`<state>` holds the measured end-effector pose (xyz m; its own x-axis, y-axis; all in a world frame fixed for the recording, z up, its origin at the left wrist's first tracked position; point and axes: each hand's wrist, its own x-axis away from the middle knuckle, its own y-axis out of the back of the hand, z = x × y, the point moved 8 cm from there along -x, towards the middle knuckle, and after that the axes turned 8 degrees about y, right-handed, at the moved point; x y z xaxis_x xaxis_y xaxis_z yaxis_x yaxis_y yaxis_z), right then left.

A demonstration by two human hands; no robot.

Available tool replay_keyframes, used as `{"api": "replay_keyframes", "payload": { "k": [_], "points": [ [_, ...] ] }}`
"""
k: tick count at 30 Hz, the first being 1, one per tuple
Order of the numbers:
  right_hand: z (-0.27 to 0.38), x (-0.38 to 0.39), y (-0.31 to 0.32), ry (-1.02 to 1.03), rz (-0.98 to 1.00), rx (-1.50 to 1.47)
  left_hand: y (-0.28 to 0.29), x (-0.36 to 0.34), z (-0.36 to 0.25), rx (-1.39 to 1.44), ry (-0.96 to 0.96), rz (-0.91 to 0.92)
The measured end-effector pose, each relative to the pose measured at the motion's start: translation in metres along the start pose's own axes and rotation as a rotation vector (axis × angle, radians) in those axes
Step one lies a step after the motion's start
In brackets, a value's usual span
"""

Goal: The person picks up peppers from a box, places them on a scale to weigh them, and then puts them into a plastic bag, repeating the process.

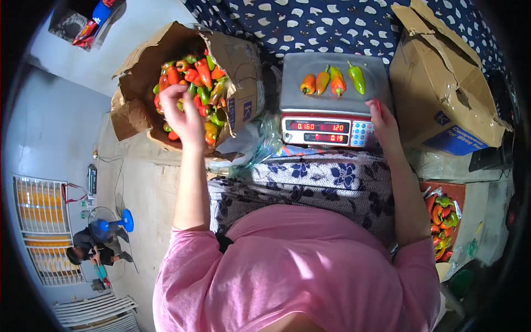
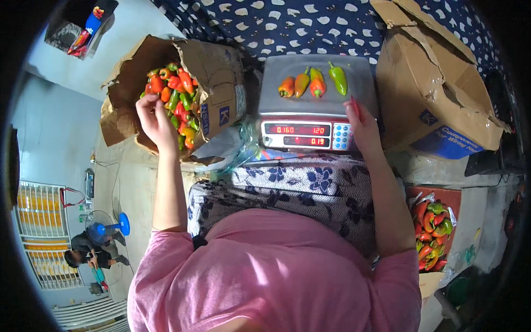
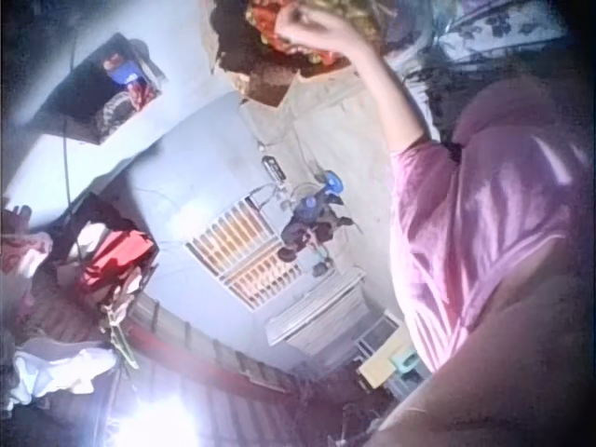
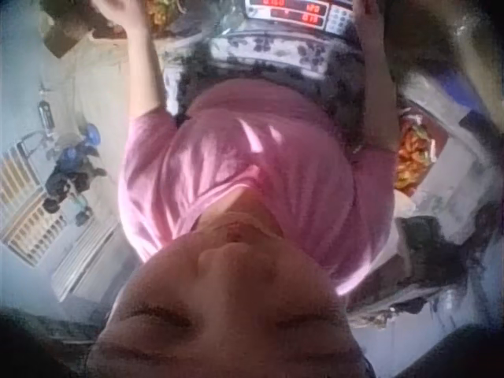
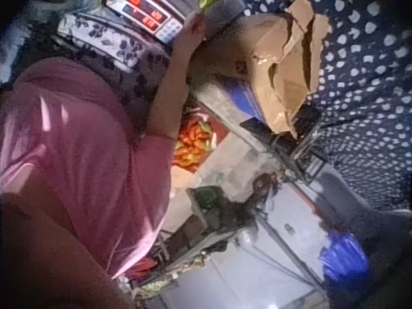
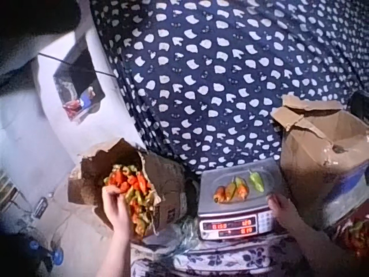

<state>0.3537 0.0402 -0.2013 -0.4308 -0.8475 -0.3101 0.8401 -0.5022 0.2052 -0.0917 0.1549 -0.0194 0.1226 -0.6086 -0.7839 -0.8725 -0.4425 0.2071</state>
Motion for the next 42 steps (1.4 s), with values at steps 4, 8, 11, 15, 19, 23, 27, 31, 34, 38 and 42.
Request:
{"api": "replay_keyframes", "payload": {
  "k": [4, 8, 11, 15, 19, 23, 27, 31, 34, 38, 42],
  "points": [
    [-0.009, 0.003, -0.013, -0.25, 0.19, -0.231, -0.12, 0.071, -0.107, -0.069, -0.481, 0.695],
    [0.004, 0.004, -0.019, -0.067, 0.206, -0.037, -0.227, 0.102, -0.039, -0.397, -0.226, 0.88],
    [0.001, 0.003, -0.014, -0.027, 0.177, -0.11, -0.267, 0.117, 0.014, -0.57, -0.228, 1.047],
    [-0.019, 0.002, -0.008, -0.161, 0.193, -0.142, -0.269, 0.12, 0.02, -0.567, -0.322, 1.079],
    [-0.015, 0.001, -0.016, -0.176, 0.237, -0.162, -0.236, 0.123, 0.02, -0.501, -0.304, 0.896],
    [-0.025, 0.005, -0.018, -0.182, 0.303, -0.151, -0.199, 0.149, 0.037, -0.079, 0.3, 0.836],
    [0.061, 0.019, -0.022, 0.063, 0.314, 0.018, -0.148, 0.184, 0.005, 0.738, 0.872, 0.947],
    [0.158, 0.071, -0.053, 0.217, 0.511, 0.154, -0.089, 0.174, -0.062, 0.763, 0.93, 1.092],
    [0.221, 0.114, -0.072, 0.476, 0.664, 0.224, -0.053, 0.182, -0.099, 0.711, 0.909, 1.185],
    [0.274, 0.15, -0.082, 0.709, 0.618, 0.302, -0.014, 0.173, -0.145, 0.547, 0.644, 1.102],
    [0.301, 0.17, -0.076, 0.799, 0.607, 0.43, 0.005, 0.157, -0.169, 0.273, 0.385, 1.004]
  ]
}}
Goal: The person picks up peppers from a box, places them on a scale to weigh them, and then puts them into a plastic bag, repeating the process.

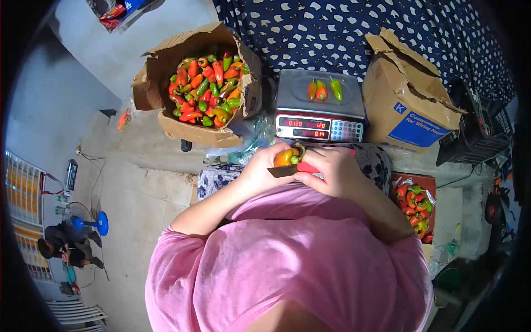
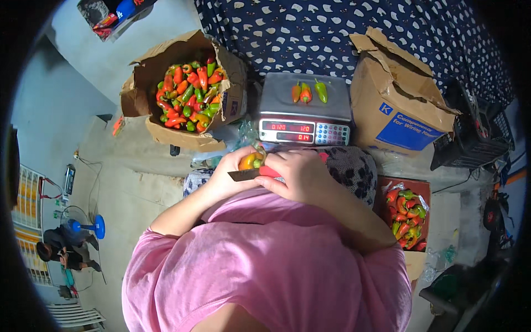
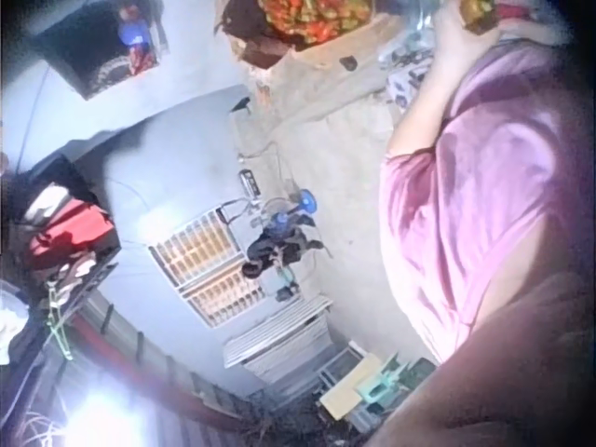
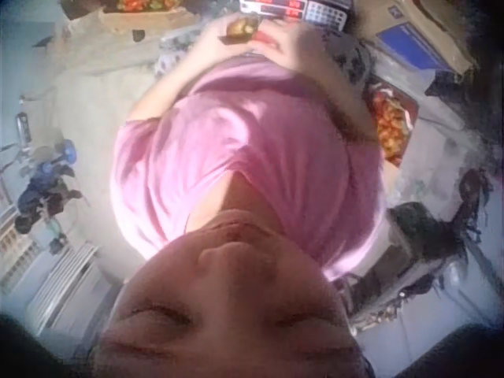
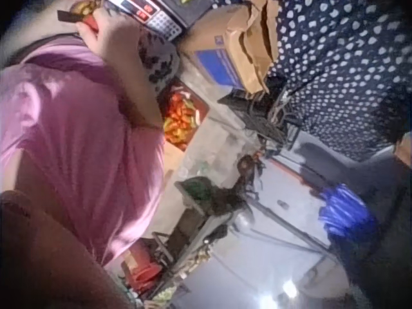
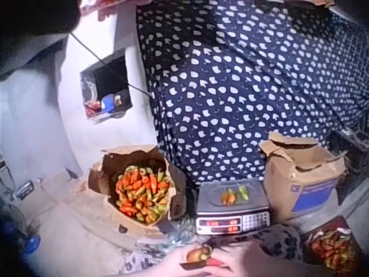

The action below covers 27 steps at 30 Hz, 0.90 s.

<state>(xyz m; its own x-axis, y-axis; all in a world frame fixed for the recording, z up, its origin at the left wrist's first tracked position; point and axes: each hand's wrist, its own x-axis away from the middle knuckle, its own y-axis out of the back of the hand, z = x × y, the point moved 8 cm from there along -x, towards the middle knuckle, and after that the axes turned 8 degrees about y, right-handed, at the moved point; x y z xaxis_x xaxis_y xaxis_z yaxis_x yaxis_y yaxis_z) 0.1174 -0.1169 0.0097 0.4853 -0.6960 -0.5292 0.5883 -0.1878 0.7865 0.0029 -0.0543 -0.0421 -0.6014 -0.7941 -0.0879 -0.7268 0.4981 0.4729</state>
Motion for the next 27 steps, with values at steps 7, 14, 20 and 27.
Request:
{"api": "replay_keyframes", "payload": {
  "k": [7, 14, 20, 27],
  "points": [
    [-0.016, -0.006, 0.001, -0.013, 0.047, -0.198, 0.001, 0.016, -0.01, 0.052, -0.027, -0.008],
    [-0.251, 0.083, 0.06, -0.725, -0.869, -0.428, 0.004, -0.012, 0.006, 0.008, -0.017, -0.003],
    [-0.28, 0.104, -0.025, -0.695, -0.753, -0.331, -0.042, -0.107, 0.157, 0.431, 0.519, 0.067],
    [-0.289, 0.115, -0.046, -0.793, -0.714, -0.474, -0.042, -0.209, 0.207, -0.384, 0.552, -0.262]
  ]
}}
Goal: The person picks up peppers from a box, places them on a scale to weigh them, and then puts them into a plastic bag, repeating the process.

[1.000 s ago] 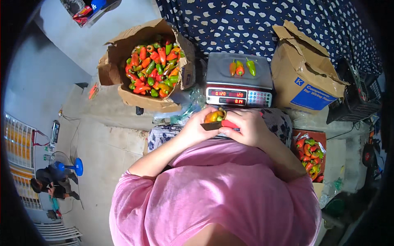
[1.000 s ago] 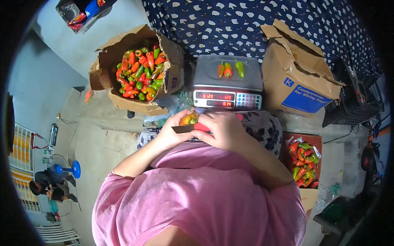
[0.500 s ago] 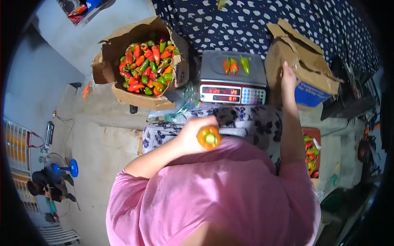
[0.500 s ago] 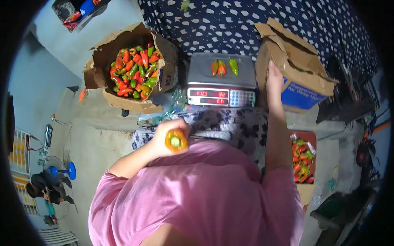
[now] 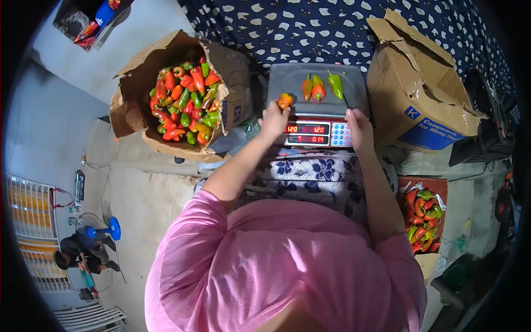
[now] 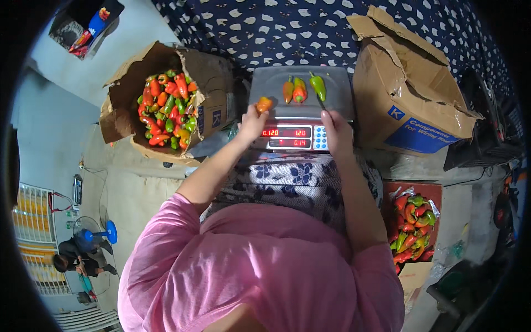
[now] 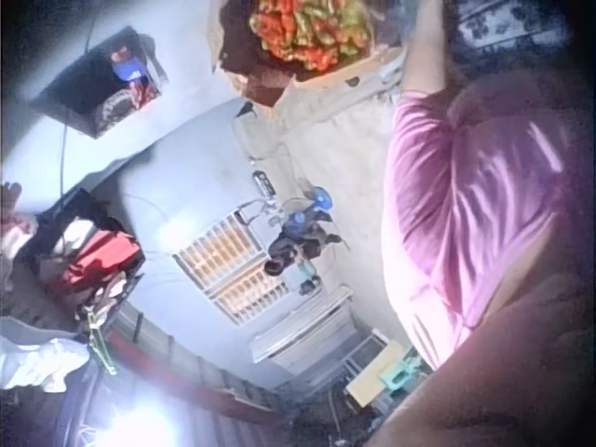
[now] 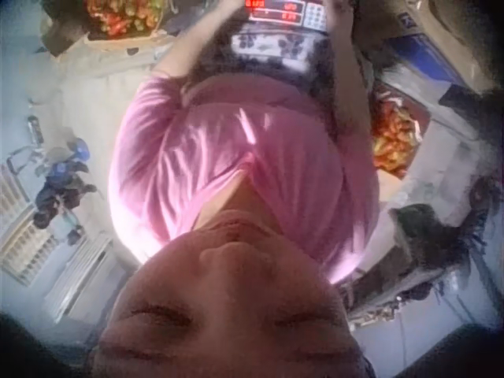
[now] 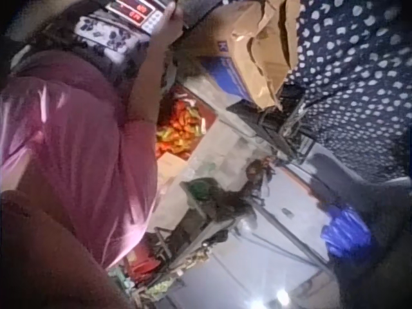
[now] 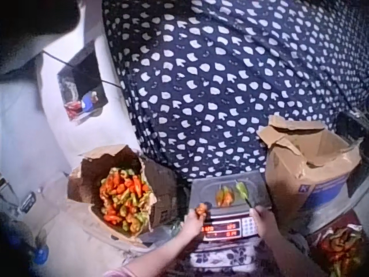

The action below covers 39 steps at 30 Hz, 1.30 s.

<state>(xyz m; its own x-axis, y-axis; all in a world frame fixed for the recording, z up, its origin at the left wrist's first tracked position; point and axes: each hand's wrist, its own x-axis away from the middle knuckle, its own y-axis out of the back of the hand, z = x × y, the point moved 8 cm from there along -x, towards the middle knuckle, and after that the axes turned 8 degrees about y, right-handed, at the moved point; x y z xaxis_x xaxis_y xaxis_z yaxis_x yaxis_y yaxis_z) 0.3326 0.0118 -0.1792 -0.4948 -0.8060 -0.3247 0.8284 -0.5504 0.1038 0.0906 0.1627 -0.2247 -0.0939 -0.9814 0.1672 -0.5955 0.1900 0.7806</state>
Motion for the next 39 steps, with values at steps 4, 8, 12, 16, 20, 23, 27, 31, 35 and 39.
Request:
{"api": "replay_keyframes", "payload": {
  "k": [4, 8, 12, 16, 20, 23, 27, 31, 35, 39],
  "points": [
    [0.016, 0.001, -0.013, -0.035, 0.154, 0.154, 0.002, -0.013, -0.035, -0.244, -0.159, -0.189],
    [0.006, -0.003, -0.022, -0.079, 0.196, 0.018, 0.001, -0.035, -0.086, -0.388, -0.366, -0.342],
    [-0.003, -0.003, -0.023, -0.058, 0.183, -0.004, -0.015, -0.059, -0.109, -0.79, -0.243, -0.012],
    [-0.003, -0.005, -0.021, -0.08, 0.151, 0.008, -0.02, -0.068, -0.116, -0.767, -0.212, 0.036],
    [-0.004, -0.004, -0.026, -0.017, 0.164, 0.092, -0.023, -0.07, -0.113, -0.661, -0.203, 0.002],
    [0.005, -0.001, -0.026, -0.053, 0.184, 0.11, -0.022, -0.07, -0.107, -0.614, -0.289, -0.098],
    [0.01, -0.001, -0.02, 0.011, 0.148, 0.116, 0.0, -0.045, -0.096, -0.118, -0.4, -0.208],
    [0.031, 0.007, -0.023, 0.078, 0.177, 0.124, 0.004, 0.018, -0.063, 0.985, -0.149, 0.413],
    [0.116, 0.049, -0.067, 0.254, 0.467, 0.11, 0.048, 0.085, -0.043, 0.695, -0.325, 0.376],
    [0.176, 0.093, -0.09, 0.634, 0.544, 0.264, 0.094, 0.157, -0.049, 0.384, -0.559, 0.306]
  ]
}}
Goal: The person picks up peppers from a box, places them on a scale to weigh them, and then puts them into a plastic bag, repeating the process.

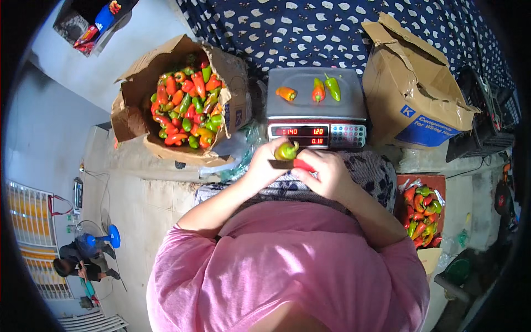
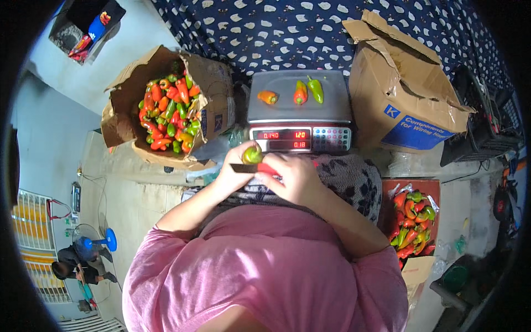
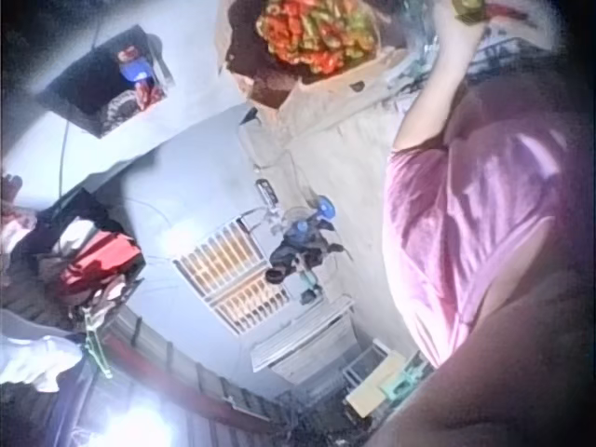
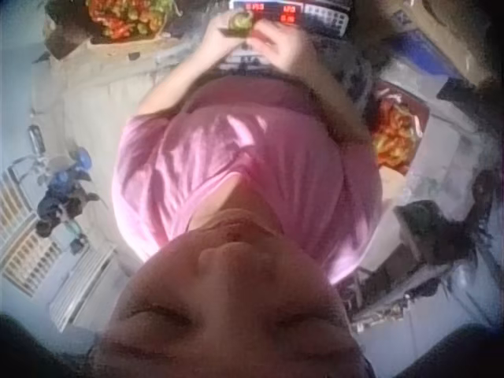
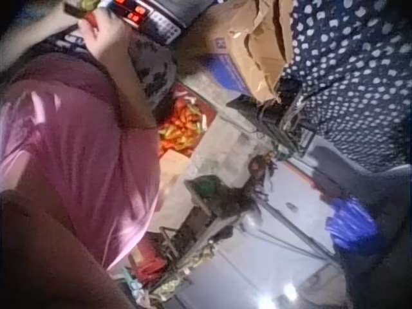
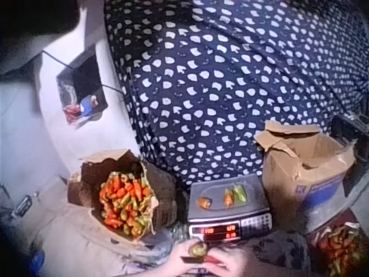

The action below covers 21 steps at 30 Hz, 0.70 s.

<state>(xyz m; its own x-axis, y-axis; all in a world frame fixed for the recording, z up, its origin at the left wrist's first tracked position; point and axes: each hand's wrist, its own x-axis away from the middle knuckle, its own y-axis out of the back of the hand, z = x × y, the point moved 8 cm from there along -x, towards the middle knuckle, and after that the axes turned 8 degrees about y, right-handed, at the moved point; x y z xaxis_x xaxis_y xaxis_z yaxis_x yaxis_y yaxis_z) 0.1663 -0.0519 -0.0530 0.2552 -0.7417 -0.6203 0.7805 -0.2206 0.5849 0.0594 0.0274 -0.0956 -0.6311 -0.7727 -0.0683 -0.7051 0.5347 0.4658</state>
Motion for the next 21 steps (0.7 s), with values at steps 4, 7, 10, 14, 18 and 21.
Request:
{"api": "replay_keyframes", "payload": {
  "k": [4, 7, 10, 14, 18, 21],
  "points": [
    [0.043, -0.003, -0.005, 0.063, 0.084, 0.066, 0.012, 0.036, -0.008, -0.104, -0.004, -0.058],
    [0.06, -0.006, -0.007, 0.071, 0.076, 0.062, 0.011, 0.055, -0.008, -0.113, -0.025, -0.046],
    [0.067, -0.006, -0.007, 0.096, 0.147, 0.057, 0.014, 0.067, -0.026, -0.116, -0.126, -0.008],
    [-0.073, 0.014, 0.021, -0.336, 0.009, -0.067, 0.024, 0.093, -0.062, -0.128, -0.478, 0.006],
    [-0.176, 0.074, 0.075, -0.814, -0.38, -0.19, 0.033, 0.073, -0.054, -0.07, -0.278, -0.075],
    [-0.056, 0.031, 0.006, -0.632, 0.125, -0.314, 0.014, 0.057, -0.001, -0.229, 0.142, 0.038]
  ]
}}
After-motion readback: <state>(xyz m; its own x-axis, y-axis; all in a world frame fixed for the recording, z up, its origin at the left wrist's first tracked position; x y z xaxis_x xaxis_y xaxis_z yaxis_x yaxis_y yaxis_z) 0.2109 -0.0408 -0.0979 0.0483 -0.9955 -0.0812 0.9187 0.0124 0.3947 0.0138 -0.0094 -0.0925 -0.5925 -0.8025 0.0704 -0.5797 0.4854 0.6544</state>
